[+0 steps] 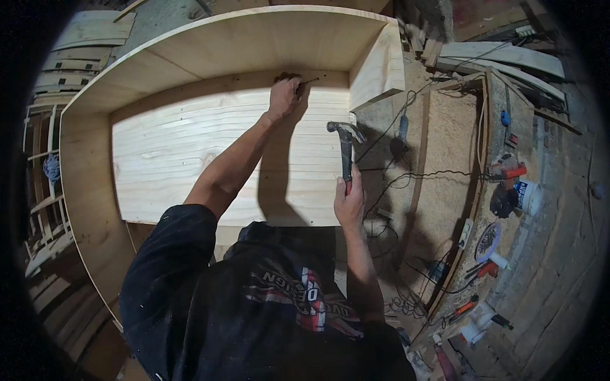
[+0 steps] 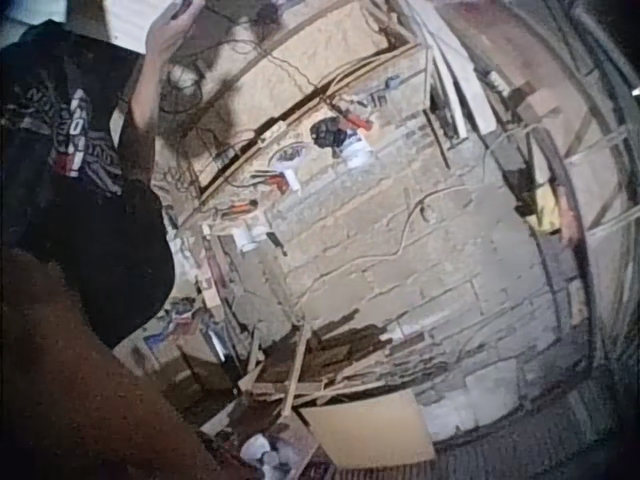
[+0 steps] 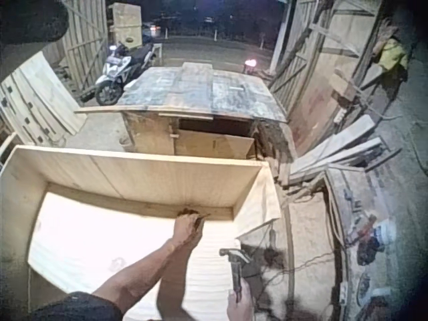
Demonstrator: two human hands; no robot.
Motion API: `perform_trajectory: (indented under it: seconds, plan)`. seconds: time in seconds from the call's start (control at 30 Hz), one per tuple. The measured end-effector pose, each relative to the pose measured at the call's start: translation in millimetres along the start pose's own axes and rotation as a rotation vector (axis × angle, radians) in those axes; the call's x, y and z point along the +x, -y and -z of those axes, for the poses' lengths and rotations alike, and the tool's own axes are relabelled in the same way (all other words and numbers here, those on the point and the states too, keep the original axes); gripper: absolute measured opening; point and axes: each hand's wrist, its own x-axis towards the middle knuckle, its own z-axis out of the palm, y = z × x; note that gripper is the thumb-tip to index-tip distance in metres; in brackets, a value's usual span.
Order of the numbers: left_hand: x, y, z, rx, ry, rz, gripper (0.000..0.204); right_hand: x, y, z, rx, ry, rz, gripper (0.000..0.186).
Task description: Hammering nails and using a belt sander to assemble and finish a wooden shelf unit.
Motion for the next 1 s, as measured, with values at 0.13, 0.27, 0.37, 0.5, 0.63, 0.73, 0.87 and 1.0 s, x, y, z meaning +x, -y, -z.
perform_trajectory:
  seconds: [0.13, 0.27, 0.37, 0.5, 0.63, 0.73, 0.87, 1.0]
  plan:
    - [19.3, 17.1, -12.6, -0.004, 0.317, 0.066, 0.020, 23.5, 16.7, -9.8, -0.013, -0.023, 0.030, 0.048]
    - [16.8, 2.9, -12.3, -0.073, 0.166, -0.028, 0.019, 40.9, 28.0, -15.4, -0.050, -0.069, 0.080, 0.049]
    - [16.6, -14.2, -4.0, -0.037, 0.121, -0.021, 0.015, 63.9, 37.4, -19.3, -0.029, -0.070, 0.083, 0.050]
    - [13.8, -3.6, -7.6, -0.102, -0.047, -0.027, 0.010, 92.4, 69.2, -20.2, -0.125, -0.165, 0.293, 0.051]
    - [21.5, -2.1, -7.5, -0.069, 0.032, -0.062, 0.013, 104.3, 60.5, -25.9, 0.146, -0.310, 0.419, 0.055]
    - [23.1, -17.3, -3.7, -0.043, 0.125, 0.032, 0.014, 122.4, 56.9, -57.1, -0.327, -0.465, 0.529, 0.057]
    - [18.2, -15.6, -6.5, -0.104, -0.036, -0.028, 0.013, 126.7, 59.5, -48.8, -0.295, -0.038, 0.016, 0.050]
    - [20.6, -21.7, -1.1, -0.104, 0.072, 0.126, 0.011, 97.0, 47.1, -44.6, -0.047, -0.166, 0.089, 0.050]
